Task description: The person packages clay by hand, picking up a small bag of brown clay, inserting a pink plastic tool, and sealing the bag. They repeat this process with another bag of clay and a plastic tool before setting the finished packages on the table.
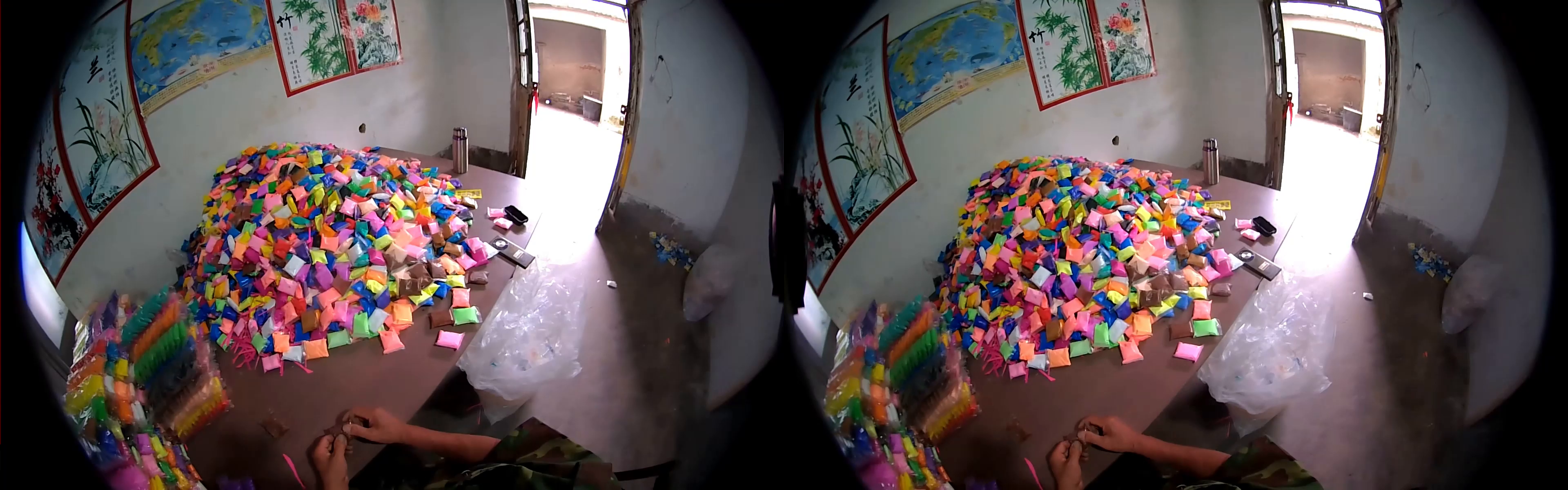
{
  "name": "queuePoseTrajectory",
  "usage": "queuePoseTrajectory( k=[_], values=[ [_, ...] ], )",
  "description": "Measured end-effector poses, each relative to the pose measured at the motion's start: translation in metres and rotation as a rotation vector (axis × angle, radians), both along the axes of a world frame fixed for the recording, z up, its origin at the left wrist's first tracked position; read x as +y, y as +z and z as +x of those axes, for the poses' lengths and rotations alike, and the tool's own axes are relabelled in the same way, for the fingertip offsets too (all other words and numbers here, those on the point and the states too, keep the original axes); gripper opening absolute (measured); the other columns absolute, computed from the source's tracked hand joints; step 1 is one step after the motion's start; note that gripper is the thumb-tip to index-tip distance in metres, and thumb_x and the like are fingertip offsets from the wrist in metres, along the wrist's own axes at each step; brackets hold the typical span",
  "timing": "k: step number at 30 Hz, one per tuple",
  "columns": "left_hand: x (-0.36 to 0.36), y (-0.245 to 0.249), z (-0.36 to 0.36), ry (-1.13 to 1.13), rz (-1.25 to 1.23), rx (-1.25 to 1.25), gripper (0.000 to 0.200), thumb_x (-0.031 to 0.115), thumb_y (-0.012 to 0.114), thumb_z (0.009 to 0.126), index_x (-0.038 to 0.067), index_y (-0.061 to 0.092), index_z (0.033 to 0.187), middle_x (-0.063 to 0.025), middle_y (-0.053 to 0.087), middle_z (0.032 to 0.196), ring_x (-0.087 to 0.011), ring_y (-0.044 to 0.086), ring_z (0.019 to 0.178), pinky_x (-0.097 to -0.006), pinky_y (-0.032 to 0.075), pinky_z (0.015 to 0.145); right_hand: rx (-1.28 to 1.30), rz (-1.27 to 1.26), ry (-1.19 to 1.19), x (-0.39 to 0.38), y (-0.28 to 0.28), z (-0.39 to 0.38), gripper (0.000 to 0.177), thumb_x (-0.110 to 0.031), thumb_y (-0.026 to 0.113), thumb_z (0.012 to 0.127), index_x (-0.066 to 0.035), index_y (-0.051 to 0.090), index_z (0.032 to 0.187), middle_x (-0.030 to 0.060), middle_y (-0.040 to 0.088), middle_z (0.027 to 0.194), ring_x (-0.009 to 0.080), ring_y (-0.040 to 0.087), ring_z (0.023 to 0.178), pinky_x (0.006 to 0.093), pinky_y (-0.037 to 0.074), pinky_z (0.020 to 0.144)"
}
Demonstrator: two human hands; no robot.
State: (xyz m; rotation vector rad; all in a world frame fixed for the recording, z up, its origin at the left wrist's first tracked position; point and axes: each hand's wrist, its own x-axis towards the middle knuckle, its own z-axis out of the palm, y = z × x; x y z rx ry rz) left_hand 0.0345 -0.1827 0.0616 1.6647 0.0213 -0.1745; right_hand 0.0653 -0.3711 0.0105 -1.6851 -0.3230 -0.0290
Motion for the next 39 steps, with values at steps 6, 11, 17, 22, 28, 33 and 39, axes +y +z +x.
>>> queuePoseTrajectory(
  k=[6,11,17,22,28,33,39],
  values=[
    [0.017,-0.057,0.009,0.078,0.057,-0.024,0.020,0.023,0.063,0.110,0.007,0.074,0.107,0.0060,0.056,0.080,-0.0057,0.049,0.070,-0.0249,0.042,0.063,-0.057,-0.026,0.075,-0.001,-0.010,0.005,0.037,-0.031,0.073,0.102,-0.009,0.069,0.130,0.0112,0.072,0.089,0.0202,0.067,0.075,0.0355,0.053,0.070],
    [-0.010,-0.011,0.005,0.085,-0.118,0.056,0.020,0.015,0.068,0.103,-0.002,0.072,0.114,-0.0040,0.072,0.105,-0.0113,0.065,0.089,-0.0287,0.052,0.079,0.090,0.154,0.075,-0.005,0.002,0.000,0.030,-0.023,0.076,0.098,-0.006,0.069,0.122,0.0154,0.071,0.090,0.0293,0.070,0.078,0.0393,0.056,0.073],
    [0.003,-0.031,0.009,0.162,0.088,0.121,0.019,0.011,0.064,0.103,-0.002,0.072,0.116,-0.0041,0.071,0.106,-0.0110,0.062,0.096,-0.0294,0.050,0.087,-0.078,0.124,0.103,-0.005,0.001,0.004,0.029,-0.018,0.074,0.098,-0.004,0.068,0.122,0.0160,0.071,0.091,0.0313,0.071,0.080,0.0404,0.056,0.075],
    [-0.005,-0.028,0.005,0.196,0.145,0.028,0.016,0.012,0.068,0.101,-0.001,0.072,0.109,-0.0013,0.069,0.101,-0.0081,0.058,0.092,-0.0269,0.048,0.083,-0.058,0.084,0.070,-0.004,-0.002,0.010,0.026,-0.020,0.073,0.098,-0.003,0.069,0.117,0.0165,0.072,0.092,0.0313,0.072,0.083,0.0412,0.056,0.075],
    [-0.012,-0.029,0.001,0.216,-0.024,0.040,0.015,0.013,0.071,0.099,0.000,0.072,0.106,0.0012,0.067,0.094,-0.0071,0.056,0.087,-0.0250,0.045,0.077,-0.023,0.123,0.096,-0.013,0.008,0.009,0.016,-0.014,0.070,0.100,-0.001,0.072,0.109,0.0166,0.072,0.093,0.0332,0.072,0.084,0.0404,0.056,0.077],
    [-0.011,-0.025,0.006,0.209,-0.059,0.019,0.018,0.014,0.072,0.100,-0.001,0.073,0.109,0.0012,0.068,0.094,-0.0083,0.058,0.085,-0.0253,0.047,0.078,-0.037,0.144,0.106,-0.014,0.008,0.006,0.017,-0.015,0.069,0.100,-0.003,0.073,0.110,0.0154,0.072,0.096,0.0316,0.071,0.082,0.0401,0.056,0.075],
    [0.001,-0.028,0.011,0.191,0.177,-0.028,0.020,0.017,0.073,0.101,-0.002,0.072,0.108,0.0002,0.070,0.095,-0.0090,0.060,0.087,-0.0261,0.049,0.080,-0.095,0.068,0.049,-0.006,0.009,0.005,0.018,-0.018,0.071,0.099,-0.004,0.074,0.110,0.0144,0.072,0.093,0.0288,0.069,0.075,0.0390,0.056,0.072]
  ],
)
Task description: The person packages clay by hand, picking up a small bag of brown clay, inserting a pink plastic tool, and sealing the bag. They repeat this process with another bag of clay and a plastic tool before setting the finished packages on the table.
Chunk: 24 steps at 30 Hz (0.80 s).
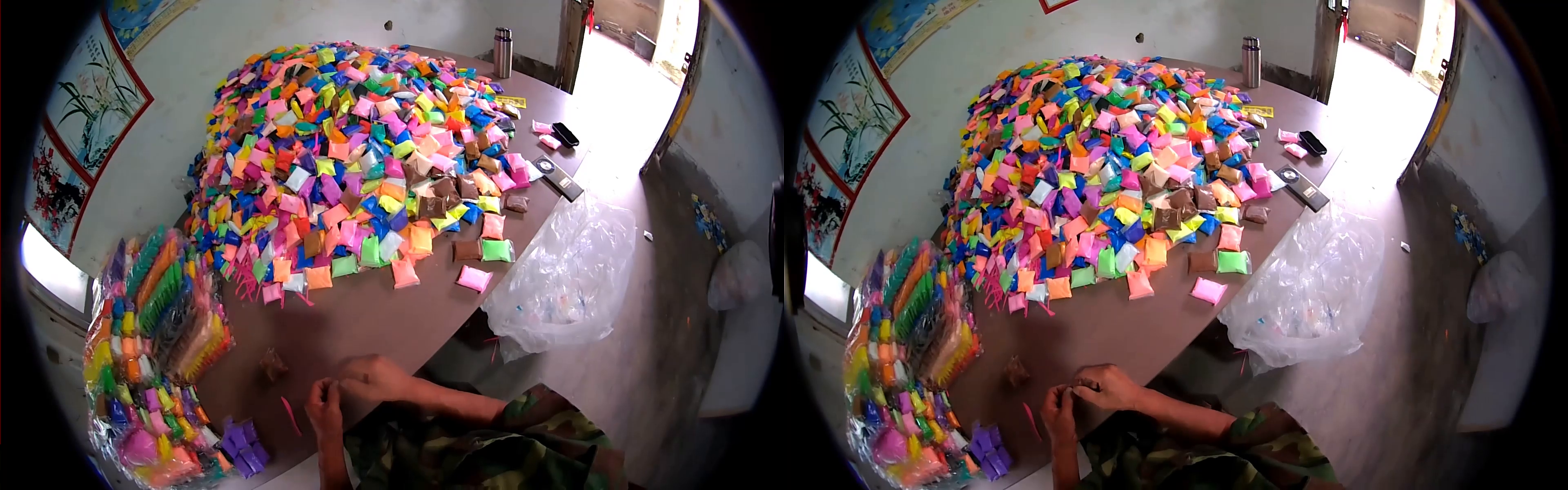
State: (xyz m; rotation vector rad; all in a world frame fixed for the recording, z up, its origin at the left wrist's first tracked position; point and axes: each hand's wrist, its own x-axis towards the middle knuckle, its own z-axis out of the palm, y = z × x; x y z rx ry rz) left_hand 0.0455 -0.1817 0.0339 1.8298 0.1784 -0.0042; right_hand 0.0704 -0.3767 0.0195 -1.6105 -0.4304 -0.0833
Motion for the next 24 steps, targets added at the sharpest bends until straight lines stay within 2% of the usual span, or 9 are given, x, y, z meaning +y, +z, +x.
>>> queuePoseTrajectory(
  k=[3,8,11,14,16,19,22,23,24],
  values=[
    [0.005,-0.001,-0.002,-0.007,0.034,-0.011,0.020,0.017,0.070,0.102,-0.001,0.072,0.110,-0.0006,0.071,0.099,-0.0098,0.061,0.090,-0.0267,0.049,0.082,0.013,0.023,0.023,-0.001,0.000,0.000,0.018,-0.018,0.073,0.098,-0.004,0.073,0.110,0.0141,0.072,0.088,0.0268,0.071,0.075,0.0374,0.056,0.073],
    [0.003,-0.006,-0.015,-0.109,-0.310,0.060,0.020,0.012,0.064,0.107,-0.001,0.071,0.121,-0.0036,0.072,0.112,-0.0100,0.065,0.093,-0.0265,0.053,0.081,0.078,0.061,0.049,0.001,-0.020,-0.002,0.019,-0.018,0.076,0.098,-0.004,0.073,0.110,0.0107,0.074,0.088,0.0175,0.071,0.078,0.0351,0.056,0.074],
    [0.005,0.007,-0.017,-0.164,-0.142,0.078,0.022,0.012,0.064,0.107,-0.001,0.071,0.123,-0.0041,0.072,0.113,-0.0099,0.065,0.094,-0.0250,0.053,0.081,0.069,0.016,0.059,-0.001,-0.014,-0.002,0.021,-0.018,0.078,0.097,-0.004,0.075,0.112,0.0103,0.075,0.090,0.0159,0.071,0.080,0.0342,0.057,0.075],
    [0.011,-0.009,-0.016,-0.154,-0.150,0.020,0.021,0.011,0.065,0.107,0.000,0.072,0.123,-0.0036,0.073,0.111,-0.0094,0.065,0.094,-0.0245,0.053,0.081,0.092,-0.088,0.051,0.001,-0.004,-0.005,0.025,-0.021,0.077,0.096,-0.004,0.076,0.114,0.0112,0.075,0.089,0.0165,0.071,0.078,0.0343,0.057,0.073],
    [0.006,0.000,-0.019,-0.118,-0.186,0.039,0.021,0.014,0.067,0.106,0.001,0.073,0.122,-0.0032,0.073,0.107,-0.0081,0.064,0.092,-0.0247,0.053,0.081,0.088,-0.176,0.011,0.003,0.010,-0.007,0.029,-0.024,0.079,0.097,-0.001,0.076,0.115,0.0045,0.072,0.088,0.0100,0.064,0.080,0.0288,0.053,0.073],
    [0.011,-0.010,-0.020,-0.099,-0.183,0.062,0.023,0.017,0.069,0.106,0.000,0.073,0.120,-0.0031,0.074,0.103,-0.0070,0.064,0.091,-0.0255,0.054,0.082,0.183,-0.222,0.082,0.000,0.012,-0.005,0.027,-0.020,0.078,0.098,0.001,0.076,0.114,0.0031,0.071,0.089,0.0082,0.063,0.080,0.0281,0.053,0.073],
    [0.010,0.000,-0.020,-0.128,-0.182,0.045,0.023,0.017,0.070,0.106,-0.001,0.072,0.120,-0.0023,0.074,0.104,-0.0068,0.065,0.093,-0.0252,0.054,0.084,0.246,-0.091,0.073,0.002,0.004,-0.005,0.024,-0.016,0.077,0.098,0.003,0.075,0.112,0.0018,0.072,0.091,0.0078,0.063,0.082,0.0278,0.052,0.073],
    [0.008,0.005,-0.020,-0.157,-0.202,-0.029,0.022,0.015,0.069,0.106,-0.001,0.072,0.121,-0.0014,0.073,0.105,-0.0068,0.066,0.094,-0.0247,0.054,0.084,0.231,-0.033,0.024,0.005,0.003,-0.006,0.019,-0.014,0.077,0.096,0.000,0.077,0.108,0.0014,0.071,0.083,0.0057,0.060,0.074,0.0266,0.050,0.065],
    [0.007,0.004,-0.019,-0.144,-0.202,-0.024,0.022,0.015,0.069,0.106,-0.001,0.072,0.121,-0.0014,0.073,0.105,-0.0068,0.066,0.094,-0.0247,0.054,0.084,0.237,-0.034,0.036,0.006,0.001,-0.006,0.019,-0.014,0.077,0.096,0.000,0.077,0.108,0.0014,0.071,0.083,0.0057,0.060,0.074,0.0266,0.050,0.065]
  ],
)
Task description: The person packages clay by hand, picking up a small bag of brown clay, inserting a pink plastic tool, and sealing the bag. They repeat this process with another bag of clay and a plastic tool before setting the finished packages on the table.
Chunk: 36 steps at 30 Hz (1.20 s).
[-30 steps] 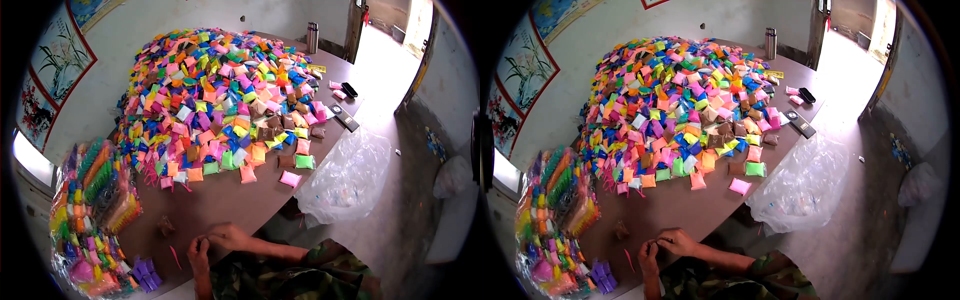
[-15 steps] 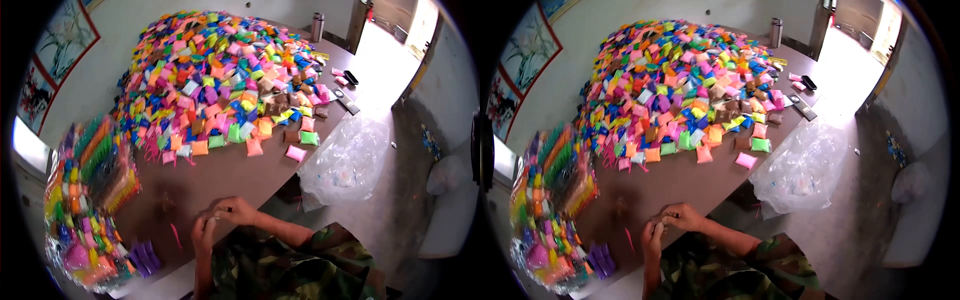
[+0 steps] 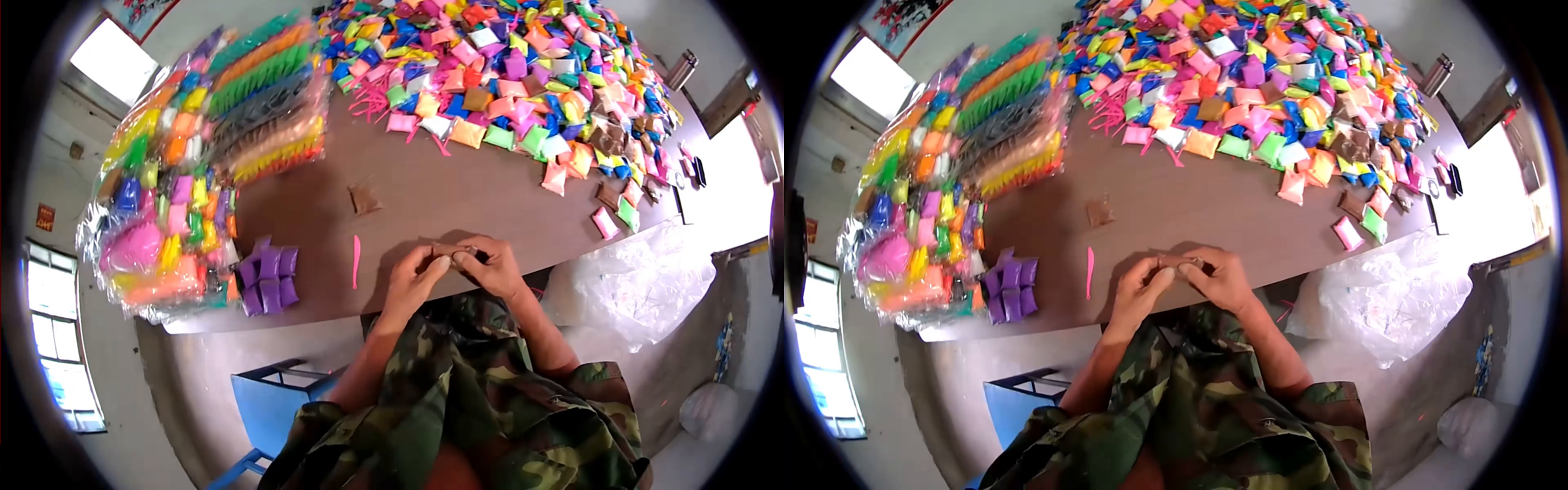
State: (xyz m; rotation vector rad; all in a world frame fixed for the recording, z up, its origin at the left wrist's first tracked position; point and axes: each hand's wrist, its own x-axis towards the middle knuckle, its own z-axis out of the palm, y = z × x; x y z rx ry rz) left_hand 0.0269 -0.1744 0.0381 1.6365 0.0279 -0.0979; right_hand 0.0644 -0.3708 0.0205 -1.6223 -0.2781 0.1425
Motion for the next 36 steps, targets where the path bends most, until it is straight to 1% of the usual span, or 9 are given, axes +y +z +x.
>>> queuePoseTrajectory(
  k=[2,9,11,16,22,25,30,33,36],
  values=[
    [0.002,-0.004,0.001,0.065,0.000,0.015,0.024,0.018,0.071,0.105,-0.002,0.072,0.117,-0.0025,0.074,0.099,-0.0067,0.065,0.091,-0.0258,0.054,0.083,0.018,0.017,-0.005,-0.001,-0.004,0.000,0.018,-0.012,0.077,0.095,0.001,0.077,0.108,0.0020,0.071,0.083,0.0066,0.059,0.073,0.0269,0.050,0.066],
    [0.000,-0.010,-0.003,0.074,-0.089,0.051,0.022,0.017,0.070,0.105,-0.002,0.072,0.116,-0.0015,0.074,0.099,-0.0063,0.064,0.091,-0.0260,0.054,0.083,-0.117,-0.076,-0.010,0.001,-0.006,0.002,0.023,-0.016,0.081,0.092,-0.001,0.079,0.109,0.0019,0.070,0.079,0.0070,0.058,0.072,0.0267,0.049,0.065],
    [-0.001,-0.015,-0.003,0.074,-0.144,0.038,0.022,0.017,0.071,0.104,-0.002,0.072,0.115,-0.0011,0.074,0.098,-0.0065,0.065,0.092,-0.0258,0.055,0.084,-0.054,-0.082,0.016,-0.002,-0.001,0.001,0.022,-0.016,0.081,0.092,-0.001,0.079,0.108,0.0018,0.070,0.080,0.0071,0.058,0.072,0.0267,0.049,0.065],
    [0.000,-0.005,-0.001,0.044,-0.075,0.021,0.023,0.016,0.070,0.104,-0.003,0.071,0.116,-0.0025,0.076,0.101,-0.0079,0.068,0.094,-0.0266,0.056,0.086,0.031,-0.007,0.031,-0.003,-0.006,0.001,0.020,-0.015,0.080,0.092,-0.002,0.079,0.108,0.0020,0.072,0.082,0.0072,0.058,0.072,0.0266,0.049,0.065],
    [0.002,-0.002,0.002,0.033,-0.104,0.079,0.021,0.016,0.070,0.104,-0.003,0.071,0.113,-0.0029,0.075,0.100,-0.0089,0.068,0.094,-0.0267,0.056,0.086,-0.060,-0.064,0.053,-0.003,0.004,0.001,0.020,-0.014,0.080,0.092,-0.002,0.079,0.108,0.0031,0.072,0.085,0.0080,0.059,0.073,0.0271,0.049,0.065],
    [0.002,-0.006,0.002,0.016,-0.114,0.086,0.019,0.014,0.069,0.105,-0.003,0.072,0.113,-0.0029,0.075,0.101,-0.0087,0.068,0.096,-0.0267,0.056,0.088,-0.124,-0.152,0.055,-0.001,0.008,0.001,0.020,-0.013,0.080,0.091,-0.002,0.080,0.108,0.0058,0.074,0.087,0.0109,0.061,0.074,0.0286,0.050,0.066],
    [0.002,-0.007,0.003,-0.005,-0.037,0.077,0.018,0.012,0.069,0.104,-0.003,0.072,0.114,-0.0032,0.075,0.102,-0.0082,0.066,0.096,-0.0268,0.055,0.088,-0.120,-0.040,0.062,-0.002,0.002,0.003,0.018,-0.012,0.078,0.091,-0.001,0.079,0.104,0.0107,0.077,0.092,0.0184,0.069,0.081,0.0333,0.054,0.074],
    [-0.003,-0.001,0.001,0.013,-0.087,0.020,0.022,0.018,0.069,0.105,-0.003,0.072,0.113,-0.0032,0.075,0.096,-0.0082,0.066,0.091,-0.0277,0.055,0.082,-0.095,-0.029,0.060,-0.002,0.002,0.004,0.018,-0.012,0.078,0.090,-0.001,0.079,0.105,0.0114,0.077,0.092,0.0196,0.070,0.082,0.0340,0.054,0.076],
    [-0.002,0.002,0.000,0.077,0.053,0.009,0.025,0.022,0.067,0.107,-0.003,0.072,0.113,-0.0023,0.074,0.094,-0.0079,0.065,0.089,-0.0277,0.054,0.081,-0.114,-0.046,0.072,-0.001,-0.002,0.005,0.019,-0.012,0.079,0.090,-0.002,0.080,0.107,0.0113,0.077,0.092,0.0197,0.069,0.082,0.0339,0.054,0.076]
  ],
)
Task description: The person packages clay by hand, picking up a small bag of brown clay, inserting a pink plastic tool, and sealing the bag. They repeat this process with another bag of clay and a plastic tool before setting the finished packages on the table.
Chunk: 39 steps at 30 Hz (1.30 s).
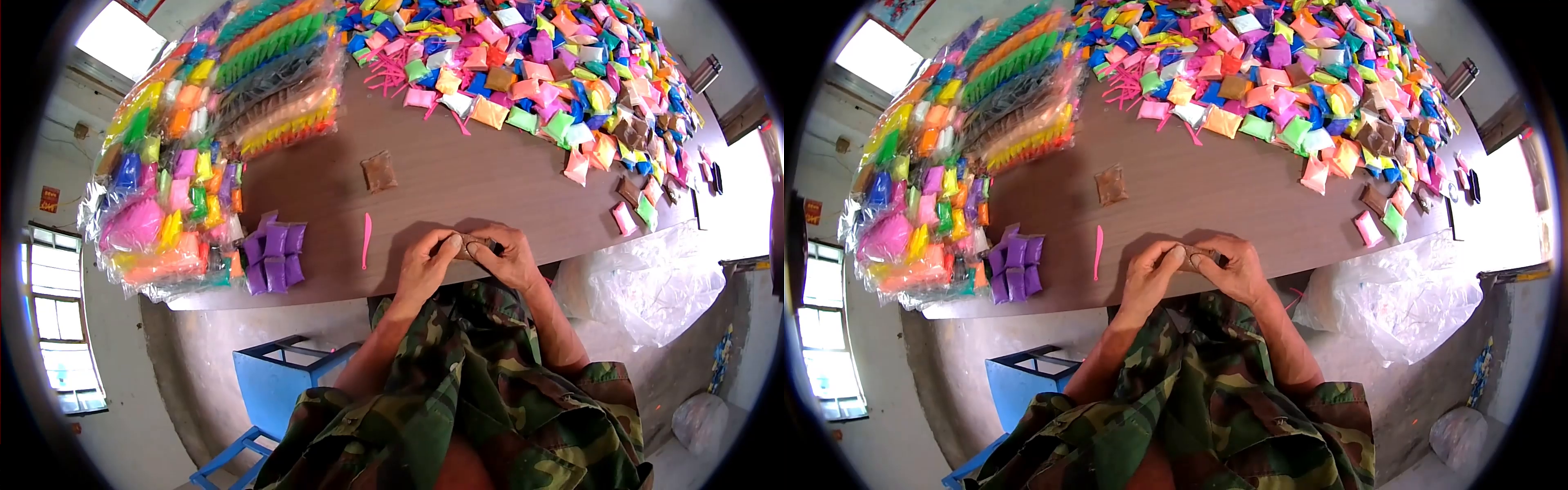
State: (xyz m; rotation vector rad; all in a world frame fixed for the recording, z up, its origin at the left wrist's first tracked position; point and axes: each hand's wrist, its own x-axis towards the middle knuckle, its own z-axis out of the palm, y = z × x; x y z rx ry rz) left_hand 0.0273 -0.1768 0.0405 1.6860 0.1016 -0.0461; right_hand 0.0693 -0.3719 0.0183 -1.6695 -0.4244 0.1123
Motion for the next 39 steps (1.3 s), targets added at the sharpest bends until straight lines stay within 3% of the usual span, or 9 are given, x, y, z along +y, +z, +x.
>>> queuePoseTrajectory(
  k=[4,6,9,11,16,21,27,32,39],
  values=[
    [0.001,-0.009,0.002,0.011,-0.043,0.048,0.029,0.025,0.066,0.108,-0.003,0.072,0.112,-0.0019,0.073,0.091,-0.0075,0.065,0.088,-0.0276,0.054,0.081,-0.011,-0.076,-0.020,-0.001,0.008,-0.002,0.019,-0.012,0.079,0.091,-0.001,0.079,0.107,0.0103,0.077,0.093,0.0185,0.068,0.082,0.0336,0.053,0.076],
    [0.002,-0.014,0.003,0.016,-0.077,0.047,0.029,0.026,0.066,0.108,-0.002,0.073,0.111,-0.0020,0.073,0.091,-0.0074,0.065,0.088,-0.0278,0.054,0.081,0.115,0.009,0.013,-0.003,0.004,-0.002,0.020,-0.013,0.079,0.092,0.000,0.078,0.108,0.0091,0.076,0.092,0.0165,0.066,0.082,0.0329,0.053,0.075],
    [0.003,-0.011,0.003,-0.016,-0.024,0.092,0.028,0.024,0.068,0.106,-0.003,0.072,0.114,-0.0027,0.074,0.093,-0.0081,0.066,0.089,-0.0281,0.054,0.082,0.093,0.067,0.011,-0.004,0.003,-0.002,0.023,-0.014,0.079,0.094,0.002,0.077,0.109,0.0071,0.075,0.092,0.0127,0.065,0.083,0.0303,0.052,0.074],
    [-0.001,-0.004,0.000,-0.005,-0.175,0.077,0.028,0.021,0.070,0.105,-0.003,0.071,0.118,-0.0038,0.075,0.096,-0.0094,0.068,0.091,-0.0281,0.055,0.083,0.144,0.107,-0.026,-0.004,-0.002,-0.002,0.023,-0.015,0.079,0.095,0.002,0.077,0.110,0.0064,0.074,0.092,0.0113,0.064,0.084,0.0294,0.052,0.074],
    [0.007,-0.010,0.000,-0.064,-0.081,0.090,0.021,0.014,0.069,0.105,-0.003,0.071,0.118,-0.0050,0.075,0.102,-0.0107,0.070,0.091,-0.0271,0.058,0.083,0.167,0.134,-0.059,-0.002,0.000,-0.003,0.025,-0.015,0.078,0.096,0.003,0.076,0.112,0.0048,0.073,0.091,0.0083,0.062,0.085,0.0278,0.051,0.074],
    [0.012,-0.022,0.001,-0.066,-0.098,0.109,0.019,0.014,0.068,0.106,-0.002,0.071,0.116,-0.0042,0.075,0.099,-0.0087,0.068,0.087,-0.0266,0.057,0.079,-0.058,-0.062,-0.029,-0.002,0.006,0.000,0.027,-0.017,0.079,0.094,0.002,0.076,0.113,0.0062,0.074,0.091,0.0098,0.064,0.079,0.0286,0.052,0.071],
    [0.009,-0.009,0.000,-0.077,-0.067,0.103,0.020,0.015,0.067,0.107,-0.002,0.071,0.118,-0.0027,0.074,0.100,-0.0076,0.067,0.090,-0.0260,0.055,0.082,0.136,0.009,-0.023,-0.005,0.005,-0.003,0.028,-0.017,0.081,0.092,0.001,0.077,0.113,0.0105,0.075,0.092,0.0164,0.066,0.081,0.0322,0.053,0.073],
    [0.004,-0.011,0.000,-0.010,-0.090,0.001,0.022,0.015,0.068,0.106,-0.002,0.073,0.120,-0.0021,0.074,0.106,-0.0081,0.065,0.099,-0.0265,0.055,0.088,-0.020,-0.066,0.006,-0.004,0.005,-0.001,0.028,-0.017,0.083,0.090,-0.001,0.077,0.111,0.0114,0.075,0.093,0.0207,0.068,0.082,0.0342,0.053,0.074],
    [0.003,-0.018,0.001,0.011,-0.226,0.005,0.024,0.018,0.071,0.105,-0.003,0.073,0.116,-0.0027,0.075,0.100,-0.0085,0.067,0.094,-0.0268,0.055,0.085,-0.053,-0.115,0.029,-0.004,0.010,0.000,0.028,-0.016,0.083,0.089,-0.002,0.078,0.112,0.0126,0.076,0.095,0.0229,0.069,0.085,0.0351,0.054,0.077]
  ],
)
